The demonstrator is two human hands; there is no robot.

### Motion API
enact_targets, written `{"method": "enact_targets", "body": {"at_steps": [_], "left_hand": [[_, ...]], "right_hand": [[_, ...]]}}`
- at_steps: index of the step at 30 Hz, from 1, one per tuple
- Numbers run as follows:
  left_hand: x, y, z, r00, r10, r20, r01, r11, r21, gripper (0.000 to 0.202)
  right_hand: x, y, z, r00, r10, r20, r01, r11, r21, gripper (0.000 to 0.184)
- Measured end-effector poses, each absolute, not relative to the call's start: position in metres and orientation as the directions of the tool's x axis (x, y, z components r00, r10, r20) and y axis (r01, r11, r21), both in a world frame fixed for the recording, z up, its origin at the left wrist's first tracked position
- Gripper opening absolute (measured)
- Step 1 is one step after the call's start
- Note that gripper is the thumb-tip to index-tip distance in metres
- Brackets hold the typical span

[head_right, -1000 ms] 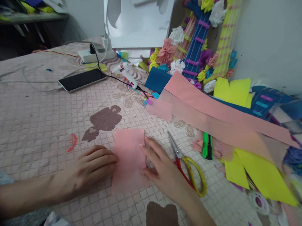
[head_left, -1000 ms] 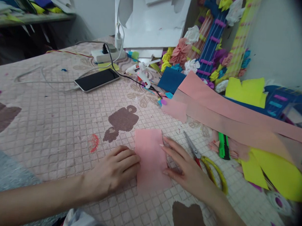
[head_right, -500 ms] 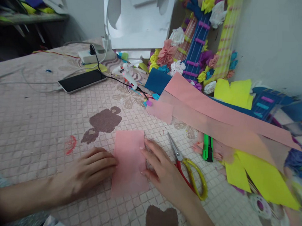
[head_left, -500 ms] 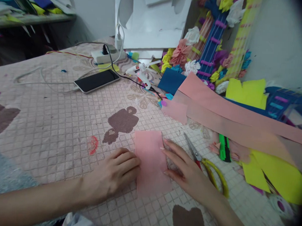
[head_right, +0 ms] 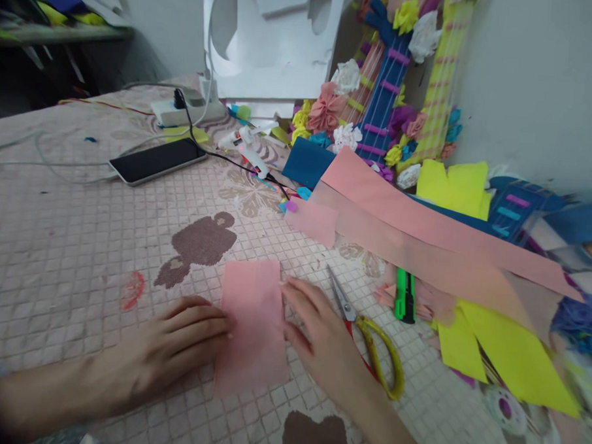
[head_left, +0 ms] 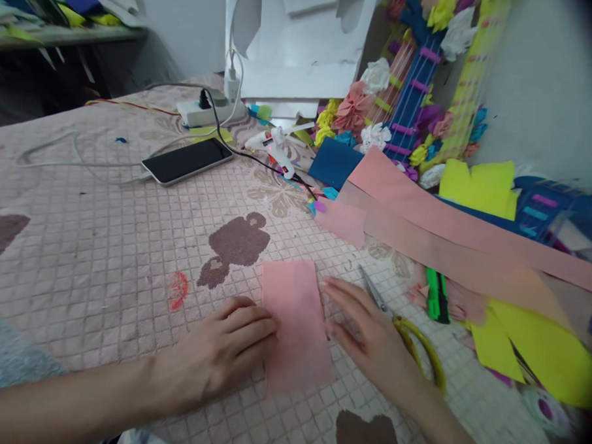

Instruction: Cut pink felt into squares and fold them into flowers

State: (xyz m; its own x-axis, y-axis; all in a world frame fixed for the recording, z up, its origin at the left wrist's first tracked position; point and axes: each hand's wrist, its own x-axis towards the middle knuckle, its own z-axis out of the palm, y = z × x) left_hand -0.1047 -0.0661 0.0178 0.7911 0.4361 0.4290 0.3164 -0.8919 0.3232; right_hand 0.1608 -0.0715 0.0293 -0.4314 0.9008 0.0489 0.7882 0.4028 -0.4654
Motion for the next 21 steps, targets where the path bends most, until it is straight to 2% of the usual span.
{"method": "enact_targets", "body": {"at_steps": [3,7,16,21], "left_hand": [[-0.105,-0.066,0.019,0.792,0.443,0.42,0.31,-0.884,0.349,0.033],[-0.104,-0.066,0.019,0.792,0.453,0.409,0.313,-0.877,0.365,0.034],[-0.104,-0.065,0.019,0.786,0.46,0.413,0.308,-0.871,0.384,0.038],[-0.104,-0.065,0.021,0.79,0.468,0.396,0.319,-0.865,0.387,0.038]], "right_hand": [[0.157,-0.051,0.031,-0.287,0.957,0.038,0.762,0.252,-0.597,0.029],[0.151,-0.019,0.025,-0.24,0.971,-0.003,0.705,0.172,-0.688,0.02],[0.141,0.004,0.022,-0.237,0.968,-0.081,0.731,0.123,-0.671,0.006],[0.139,0.006,0.024,-0.215,0.973,-0.085,0.757,0.111,-0.644,0.006]]}}
